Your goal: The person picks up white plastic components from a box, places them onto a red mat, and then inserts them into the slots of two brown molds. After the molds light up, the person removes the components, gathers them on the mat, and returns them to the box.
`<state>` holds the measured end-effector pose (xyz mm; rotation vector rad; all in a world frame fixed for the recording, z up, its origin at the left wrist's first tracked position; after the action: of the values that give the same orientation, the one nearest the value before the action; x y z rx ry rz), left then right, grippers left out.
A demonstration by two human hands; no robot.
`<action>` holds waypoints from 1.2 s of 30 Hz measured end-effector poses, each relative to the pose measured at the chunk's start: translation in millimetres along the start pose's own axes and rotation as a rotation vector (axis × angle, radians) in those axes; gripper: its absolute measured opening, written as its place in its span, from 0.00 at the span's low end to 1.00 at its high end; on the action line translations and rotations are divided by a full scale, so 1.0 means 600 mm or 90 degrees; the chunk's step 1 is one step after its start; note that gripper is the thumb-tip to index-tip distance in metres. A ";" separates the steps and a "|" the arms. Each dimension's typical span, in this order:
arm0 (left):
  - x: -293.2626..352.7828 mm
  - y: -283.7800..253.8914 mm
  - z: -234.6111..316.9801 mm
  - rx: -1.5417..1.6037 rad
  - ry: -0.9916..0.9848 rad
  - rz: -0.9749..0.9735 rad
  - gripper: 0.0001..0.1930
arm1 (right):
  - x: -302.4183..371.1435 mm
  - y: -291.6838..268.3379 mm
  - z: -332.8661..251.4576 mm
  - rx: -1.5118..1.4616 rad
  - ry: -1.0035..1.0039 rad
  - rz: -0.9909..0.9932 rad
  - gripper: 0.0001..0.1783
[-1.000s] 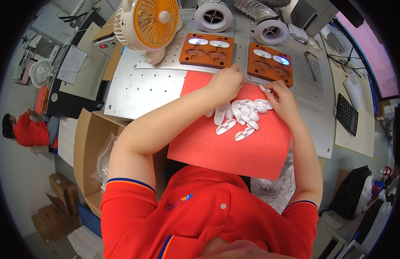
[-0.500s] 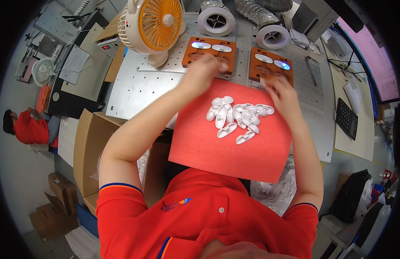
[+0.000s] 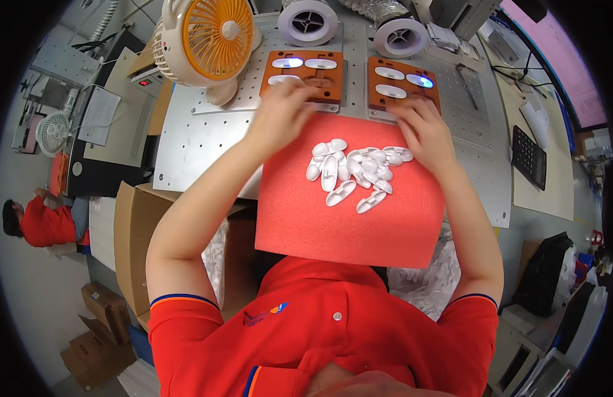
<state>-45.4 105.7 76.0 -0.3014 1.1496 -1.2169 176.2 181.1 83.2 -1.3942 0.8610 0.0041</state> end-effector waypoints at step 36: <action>-0.044 0.053 -0.020 -0.008 0.012 -0.007 0.08 | 0.016 0.003 0.108 -0.053 0.209 -0.041 0.11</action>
<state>-34.4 144.5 61.5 -0.3072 1.1738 -1.2243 216.2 232.1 72.0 -1.5251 1.0962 -0.2464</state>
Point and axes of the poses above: each hand's wrist, its own x-axis away from the middle knuckle, its own y-axis out of the palm, z = x × y, the point moved 8 cm from there along -x, towards the middle knuckle, and after that the axes turned 9 degrees about x, right-handed, at the moved point
